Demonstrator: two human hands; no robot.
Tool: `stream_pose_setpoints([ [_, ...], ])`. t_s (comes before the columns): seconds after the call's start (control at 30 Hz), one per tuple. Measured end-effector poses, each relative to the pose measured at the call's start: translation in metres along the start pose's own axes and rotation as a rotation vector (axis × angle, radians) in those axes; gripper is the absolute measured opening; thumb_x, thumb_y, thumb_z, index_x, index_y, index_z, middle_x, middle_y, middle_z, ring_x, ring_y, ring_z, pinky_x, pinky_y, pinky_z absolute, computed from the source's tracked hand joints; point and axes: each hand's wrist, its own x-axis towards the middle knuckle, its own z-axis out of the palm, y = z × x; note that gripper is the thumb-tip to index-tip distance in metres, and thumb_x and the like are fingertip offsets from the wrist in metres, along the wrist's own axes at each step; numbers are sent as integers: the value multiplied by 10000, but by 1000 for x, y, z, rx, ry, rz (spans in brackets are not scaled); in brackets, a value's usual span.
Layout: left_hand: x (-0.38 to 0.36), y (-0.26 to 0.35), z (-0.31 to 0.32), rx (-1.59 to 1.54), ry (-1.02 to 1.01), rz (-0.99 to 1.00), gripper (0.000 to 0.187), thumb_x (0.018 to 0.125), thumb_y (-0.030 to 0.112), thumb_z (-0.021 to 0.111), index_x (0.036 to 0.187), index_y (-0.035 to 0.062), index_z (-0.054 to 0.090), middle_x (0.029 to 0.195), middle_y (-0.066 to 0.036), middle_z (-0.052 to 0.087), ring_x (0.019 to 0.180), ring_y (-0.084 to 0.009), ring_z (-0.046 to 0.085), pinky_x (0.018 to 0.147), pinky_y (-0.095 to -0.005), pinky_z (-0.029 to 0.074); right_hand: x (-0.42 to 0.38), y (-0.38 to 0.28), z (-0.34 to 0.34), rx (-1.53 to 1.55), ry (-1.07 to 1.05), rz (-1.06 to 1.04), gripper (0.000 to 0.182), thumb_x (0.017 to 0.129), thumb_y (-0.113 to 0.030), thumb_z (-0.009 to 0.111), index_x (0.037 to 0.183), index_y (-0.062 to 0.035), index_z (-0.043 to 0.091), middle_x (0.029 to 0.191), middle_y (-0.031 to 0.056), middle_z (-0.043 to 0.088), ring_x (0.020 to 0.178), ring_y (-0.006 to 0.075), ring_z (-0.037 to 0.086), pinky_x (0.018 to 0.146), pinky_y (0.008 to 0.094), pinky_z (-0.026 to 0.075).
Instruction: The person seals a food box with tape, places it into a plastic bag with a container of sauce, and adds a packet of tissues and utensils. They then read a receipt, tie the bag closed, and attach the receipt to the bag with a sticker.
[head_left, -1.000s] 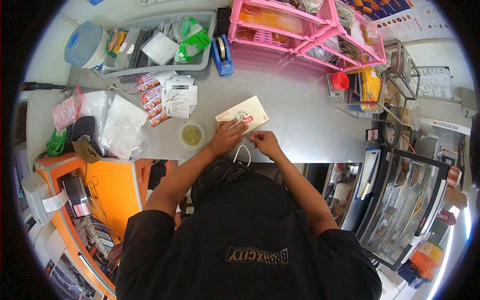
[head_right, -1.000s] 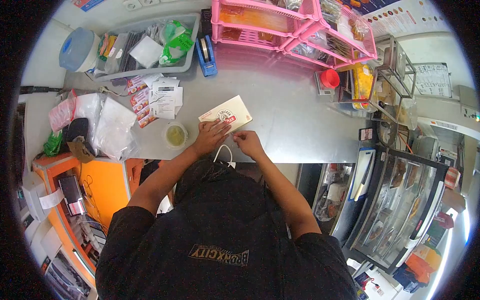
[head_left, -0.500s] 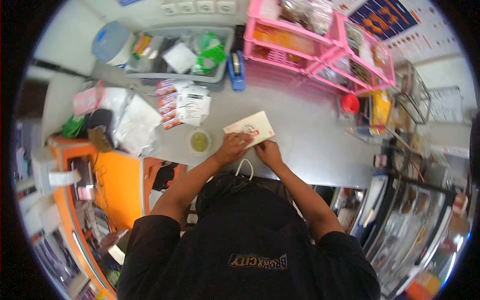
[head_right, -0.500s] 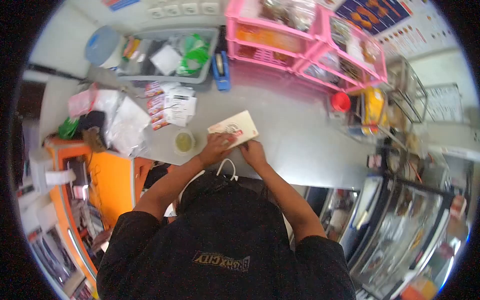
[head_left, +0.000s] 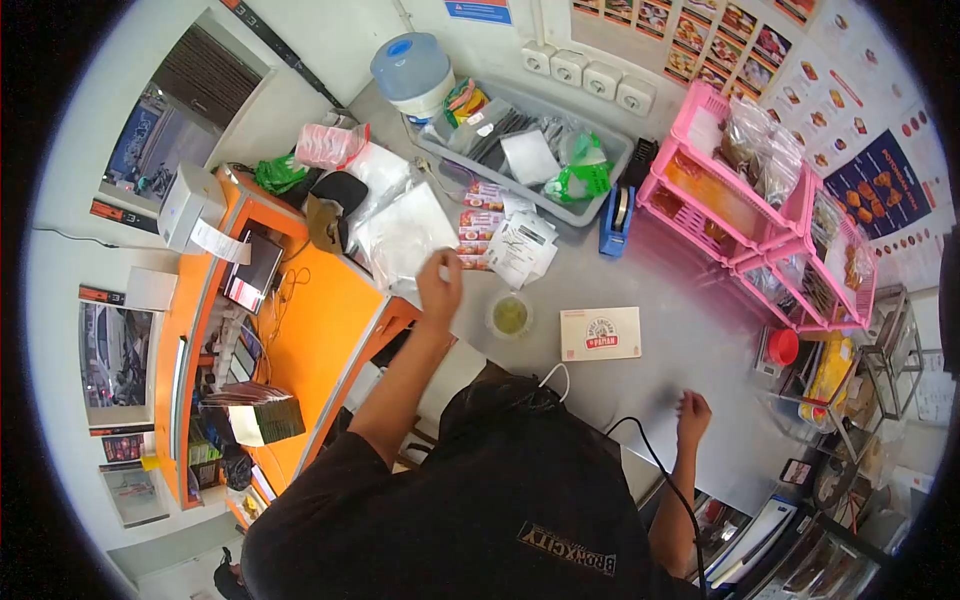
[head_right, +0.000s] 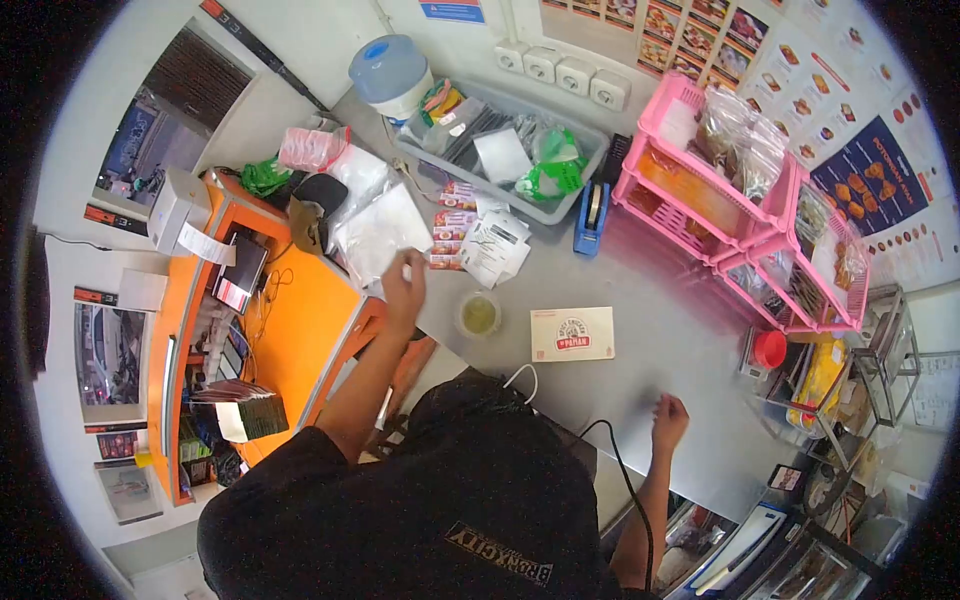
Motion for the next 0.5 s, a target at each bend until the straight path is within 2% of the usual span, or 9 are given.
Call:
stream_pose_setpoints([
  [0.03, 17, -45, -8, 201, -25, 2, 85, 923, 74, 638, 948, 2, 675, 933, -207, 683, 882, -327, 657, 815, -397, 519, -11, 13, -14, 15, 49, 25, 233, 1000, -233, 650, 945, -14, 709, 732, 24, 657, 609, 73, 580, 506, 219, 441],
  [0.1, 13, -174, -24, 856, -157, 241, 274, 846, 239, 765, 1011, 28, 707, 1052, -227, 674, 1078, -398, 601, 935, -461, 482, -33, 43, -34, -48, 156, 100, 244, 999, -241, 651, 956, -8, 710, 737, 35, 663, 604, 83, 586, 491, 223, 445],
  [0.13, 16, -179, -36, 838, -151, 247, 274, 846, 239, 765, 1011, 28, 707, 1052, -227, 674, 1078, -398, 601, 935, -461, 482, -49, 53, -36, -87, 221, 94, 249, 1000, -242, 649, 959, -4, 710, 739, 40, 665, 600, 85, 585, 489, 226, 447],
  [0.2, 22, -179, -57, 1108, -493, 97, 339, 838, 326, 771, 985, 26, 716, 991, -211, 699, 976, -364, 647, 884, -445, 509, -76, 49, -33, -139, 297, 85, 254, 1001, -243, 647, 963, 0, 710, 742, 44, 667, 597, 87, 584, 486, 230, 449],
  [0.23, 32, -189, -66, 1096, -500, 94, 339, 838, 326, 771, 985, 26, 716, 991, -211, 699, 976, -364, 647, 884, -445, 509, -97, 39, -24, -109, 348, 119, 256, 1002, -240, 644, 964, 4, 709, 741, 46, 667, 602, 91, 582, 500, 238, 457],
  [0.3, 49, -207, -79, 790, -655, -94, 361, 914, 363, 709, 924, 2, 706, 854, -180, 703, 823, -328, 672, 791, -414, 518, -119, 23, -6, -89, 404, 159, 257, 1004, -237, 640, 965, 7, 709, 741, 48, 667, 607, 94, 581, 513, 247, 465],
  [0.33, 62, -202, -84, 784, -669, -95, 361, 914, 363, 709, 924, 2, 706, 854, -180, 703, 823, -328, 672, 791, -414, 518, -128, 17, 3, -106, 448, 100, 269, 1005, -244, 641, 942, 9, 710, 746, 54, 674, 606, 100, 596, 522, 243, 457],
  [0.4, 89, -167, -108, 309, -480, -396, 432, 993, 390, 623, 854, -16, 679, 720, -141, 657, 695, -272, 646, 691, -384, 495, -147, -9, 17, -138, 493, 64, 283, 1006, -250, 642, 919, 10, 711, 751, 60, 681, 605, 105, 611, 531, 239, 448],
  [0.5, 131, -115, -145, 165, -380, -249, 476, 1050, 382, 542, 814, -19, 644, 713, -111, 625, 693, -199, 609, 649, -355, 459, -140, -91, 41, -159, 514, -22, 280, 1020, -244, 629, 933, 11, 704, 734, 23, 643, 635, 83, 558, 575, 248, 445],
])
